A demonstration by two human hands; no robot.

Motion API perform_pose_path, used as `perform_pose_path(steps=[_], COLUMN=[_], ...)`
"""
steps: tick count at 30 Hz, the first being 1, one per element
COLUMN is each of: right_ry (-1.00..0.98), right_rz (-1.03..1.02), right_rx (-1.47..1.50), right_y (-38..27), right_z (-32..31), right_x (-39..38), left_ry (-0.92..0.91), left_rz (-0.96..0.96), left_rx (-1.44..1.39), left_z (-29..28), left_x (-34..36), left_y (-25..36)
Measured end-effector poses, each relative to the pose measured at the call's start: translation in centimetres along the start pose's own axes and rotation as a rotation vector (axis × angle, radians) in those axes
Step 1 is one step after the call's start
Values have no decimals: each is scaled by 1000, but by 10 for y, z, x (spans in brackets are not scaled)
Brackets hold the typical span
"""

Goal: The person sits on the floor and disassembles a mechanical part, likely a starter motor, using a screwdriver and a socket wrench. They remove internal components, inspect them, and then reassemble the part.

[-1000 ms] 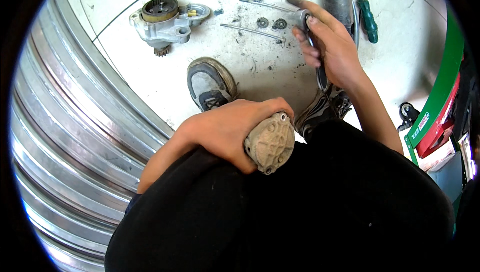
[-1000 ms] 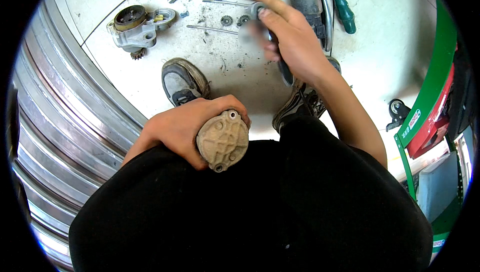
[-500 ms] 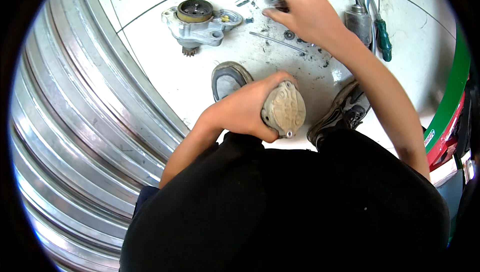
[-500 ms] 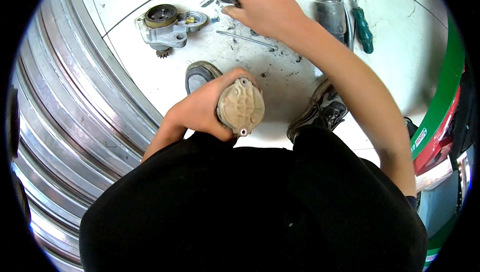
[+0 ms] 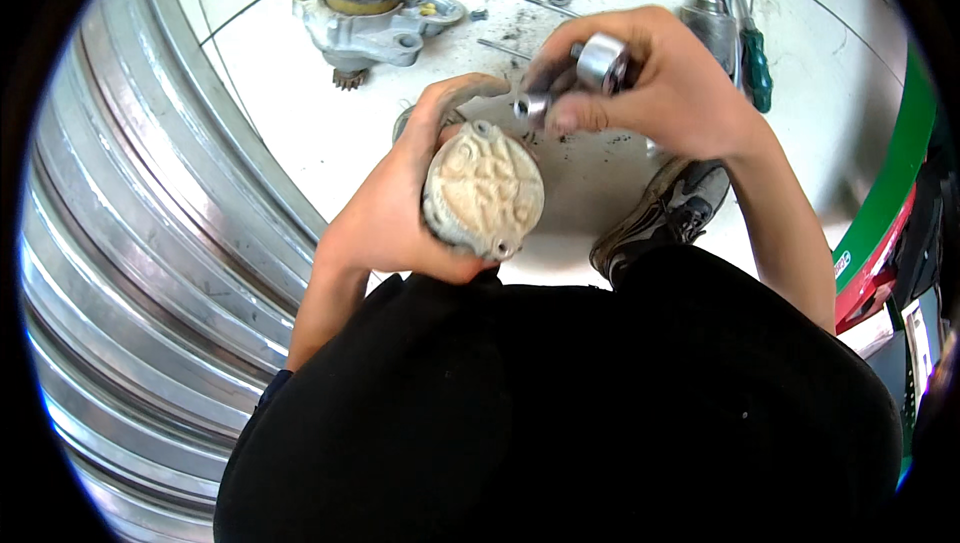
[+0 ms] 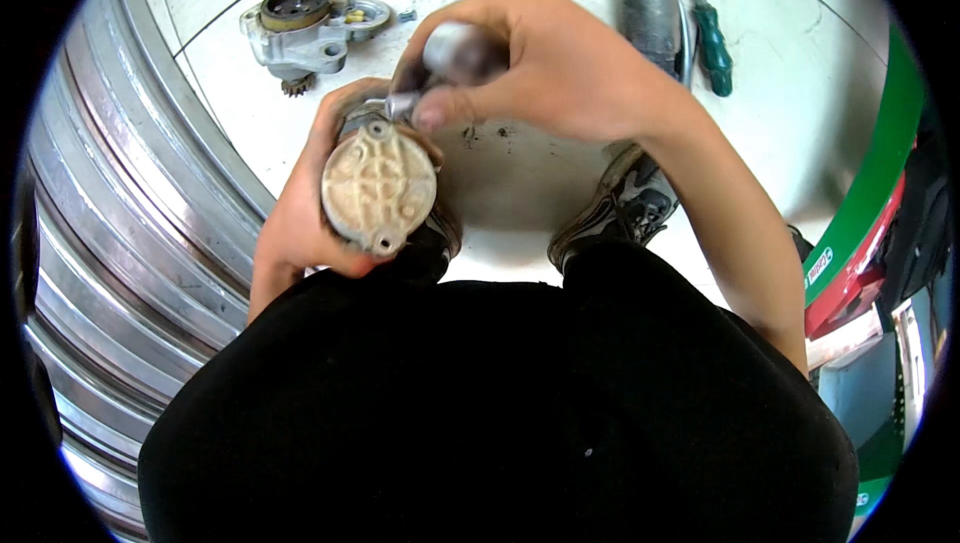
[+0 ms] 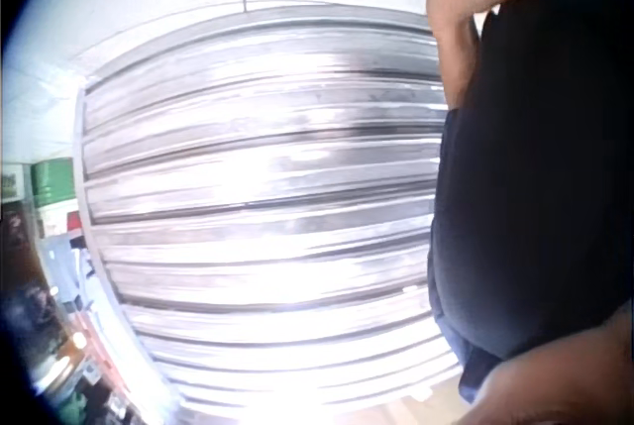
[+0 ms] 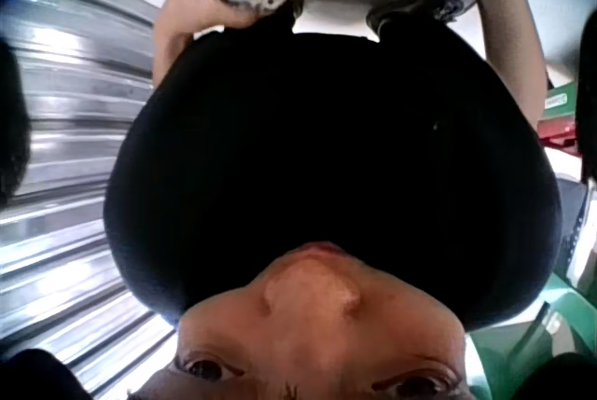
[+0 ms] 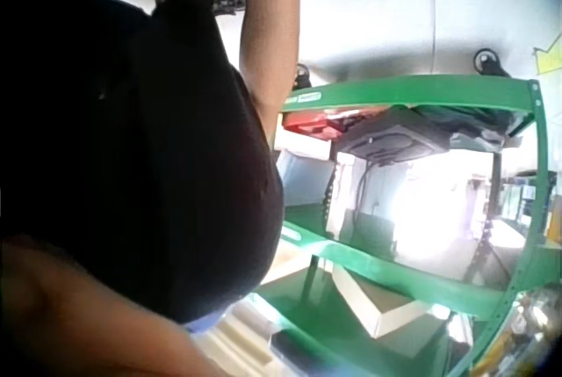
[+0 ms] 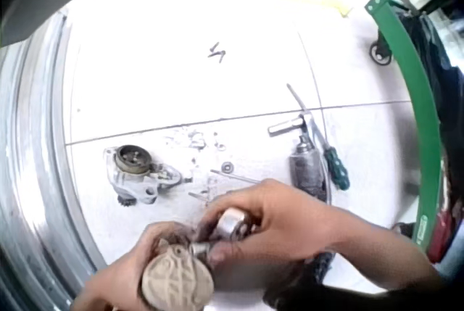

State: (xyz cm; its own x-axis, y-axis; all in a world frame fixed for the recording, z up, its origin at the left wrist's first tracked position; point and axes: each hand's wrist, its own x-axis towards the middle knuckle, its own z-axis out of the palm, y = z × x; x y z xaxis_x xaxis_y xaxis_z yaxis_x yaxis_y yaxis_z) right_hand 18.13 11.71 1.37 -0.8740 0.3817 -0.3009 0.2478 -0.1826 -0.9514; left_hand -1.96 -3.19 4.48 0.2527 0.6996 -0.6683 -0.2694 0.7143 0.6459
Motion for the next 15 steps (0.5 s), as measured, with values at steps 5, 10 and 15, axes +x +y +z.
perform_pose_path(steps=[5, 10, 15], right_ry=[-66, -38, 33], right_rz=[-60, -251, -399], right_rx=[-215, -291, -308], right_y=[-23, -33, -39], right_z=[0, 5, 15], right_x=[-25, -38, -40], left_ry=[-224, -217, -296], left_rz=[29, -56, 99], left_rx=[321, 578, 672], left_z=[9, 23, 25], left_x=[-2, -10, -7], left_y=[19, 33, 34])
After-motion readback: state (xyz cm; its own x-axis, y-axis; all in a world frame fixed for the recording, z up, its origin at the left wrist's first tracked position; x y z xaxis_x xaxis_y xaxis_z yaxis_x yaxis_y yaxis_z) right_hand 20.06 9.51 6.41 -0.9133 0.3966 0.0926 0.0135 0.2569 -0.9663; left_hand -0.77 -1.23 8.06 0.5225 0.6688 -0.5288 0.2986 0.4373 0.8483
